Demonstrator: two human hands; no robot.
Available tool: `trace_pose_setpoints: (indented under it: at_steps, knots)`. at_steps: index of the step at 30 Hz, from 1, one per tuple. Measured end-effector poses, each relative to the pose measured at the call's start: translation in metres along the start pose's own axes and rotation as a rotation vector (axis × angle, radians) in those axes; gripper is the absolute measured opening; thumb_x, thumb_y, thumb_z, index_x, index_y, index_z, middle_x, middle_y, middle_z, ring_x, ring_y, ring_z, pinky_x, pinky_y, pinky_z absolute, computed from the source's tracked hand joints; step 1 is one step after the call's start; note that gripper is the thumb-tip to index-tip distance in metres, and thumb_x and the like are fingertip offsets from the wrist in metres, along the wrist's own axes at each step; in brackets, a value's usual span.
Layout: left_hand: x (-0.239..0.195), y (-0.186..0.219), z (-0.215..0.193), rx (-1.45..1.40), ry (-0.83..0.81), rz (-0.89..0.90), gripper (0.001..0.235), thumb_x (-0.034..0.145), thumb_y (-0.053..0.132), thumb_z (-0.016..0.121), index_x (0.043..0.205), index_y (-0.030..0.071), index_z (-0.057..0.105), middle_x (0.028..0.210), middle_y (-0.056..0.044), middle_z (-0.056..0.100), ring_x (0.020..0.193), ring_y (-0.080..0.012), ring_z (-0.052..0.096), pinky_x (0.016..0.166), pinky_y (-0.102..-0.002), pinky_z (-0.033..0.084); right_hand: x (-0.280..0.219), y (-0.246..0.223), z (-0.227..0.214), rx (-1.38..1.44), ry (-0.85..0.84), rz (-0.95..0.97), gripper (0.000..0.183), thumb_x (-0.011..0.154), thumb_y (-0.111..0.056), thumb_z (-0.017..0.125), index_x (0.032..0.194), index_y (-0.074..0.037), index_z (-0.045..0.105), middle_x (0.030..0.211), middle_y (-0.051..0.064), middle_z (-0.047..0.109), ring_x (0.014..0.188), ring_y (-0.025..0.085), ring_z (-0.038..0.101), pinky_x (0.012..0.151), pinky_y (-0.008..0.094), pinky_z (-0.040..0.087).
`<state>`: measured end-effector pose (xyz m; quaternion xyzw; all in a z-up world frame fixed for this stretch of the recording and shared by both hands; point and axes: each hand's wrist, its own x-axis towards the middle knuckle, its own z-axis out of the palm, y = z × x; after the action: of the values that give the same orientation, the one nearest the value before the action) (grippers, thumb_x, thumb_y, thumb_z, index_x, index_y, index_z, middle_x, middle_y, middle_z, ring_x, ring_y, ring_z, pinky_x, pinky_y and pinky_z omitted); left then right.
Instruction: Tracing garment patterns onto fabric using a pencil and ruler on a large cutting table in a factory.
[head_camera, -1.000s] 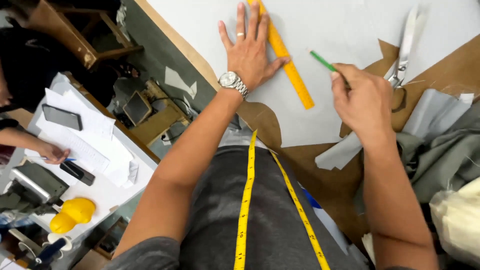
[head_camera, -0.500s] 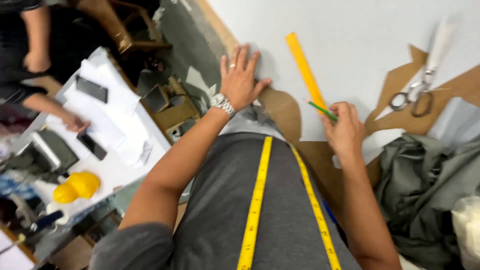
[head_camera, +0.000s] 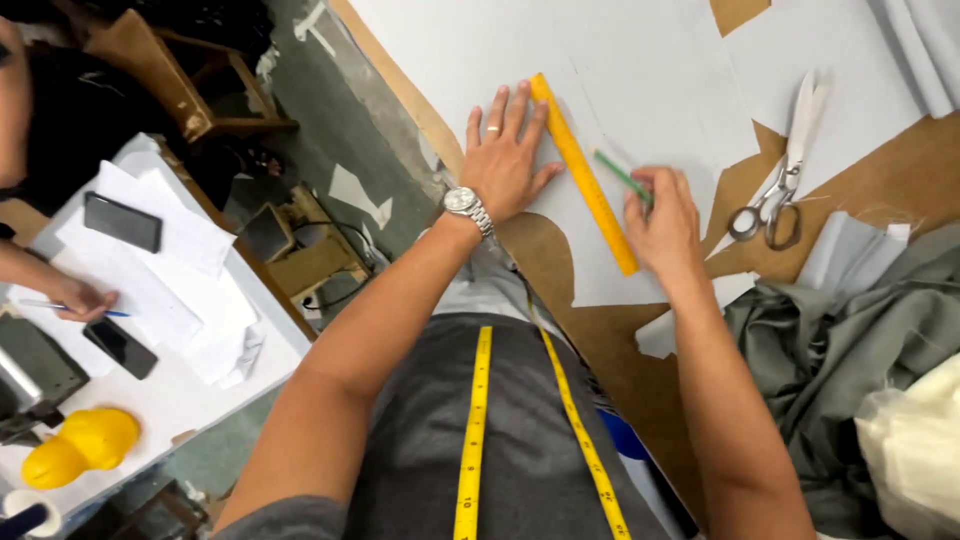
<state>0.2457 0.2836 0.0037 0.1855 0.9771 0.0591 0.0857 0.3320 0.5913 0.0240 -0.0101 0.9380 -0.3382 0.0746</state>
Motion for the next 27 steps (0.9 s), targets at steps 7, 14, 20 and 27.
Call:
trace_pose_setpoints:
  at_steps: [7, 14, 20, 27]
  knots:
    - [0.033, 0.043, 0.016, 0.053, 0.008, -0.086, 0.128, 0.113, 0.106, 0.066, 0.194, 0.01, 0.046, 0.206, -0.011, 0.024, 0.19, -0.0385, 0.024, 0.147, -0.081, 0.026, 0.109, -0.008, -0.027, -0.067, 0.059, -0.304, 0.025, 0.131, -0.01, 0.068, 0.148, -0.007, 0.085, 0.128, 0.013, 0.077, 0.1, 0.037, 0.077, 0.087, 0.056, 0.061]
    - [0.048, 0.04, 0.02, -0.005, 0.037, -0.124, 0.124, 0.117, 0.105, 0.072, 0.194, 0.01, 0.049, 0.206, -0.008, 0.021, 0.191, -0.0351, 0.022, 0.149, -0.081, 0.025, 0.146, -0.011, -0.029, -0.145, -0.005, -0.4, 0.021, 0.132, -0.012, 0.07, 0.146, -0.005, 0.084, 0.128, 0.015, 0.081, 0.094, 0.039, 0.078, 0.079, 0.058, 0.061]
    - [0.041, 0.041, 0.006, -0.078, 0.012, -0.114, 0.129, 0.113, 0.108, 0.082, 0.195, 0.013, 0.05, 0.206, -0.016, 0.013, 0.192, -0.0381, 0.014, 0.151, -0.083, 0.018, 0.151, -0.01, -0.03, -0.129, -0.016, -0.476, 0.016, 0.133, -0.01, 0.072, 0.142, -0.006, 0.086, 0.117, 0.01, 0.077, 0.079, 0.035, 0.072, 0.069, 0.053, 0.058]
    - [0.04, 0.041, 0.012, -0.011, 0.01, -0.136, 0.134, 0.116, 0.112, 0.08, 0.198, 0.011, 0.047, 0.207, -0.01, 0.014, 0.193, -0.0334, 0.014, 0.153, -0.078, 0.022, 0.154, -0.008, -0.029, -0.16, -0.016, -0.522, 0.016, 0.136, -0.013, 0.072, 0.134, -0.009, 0.088, 0.102, 0.006, 0.08, 0.079, 0.033, 0.072, 0.066, 0.05, 0.056]
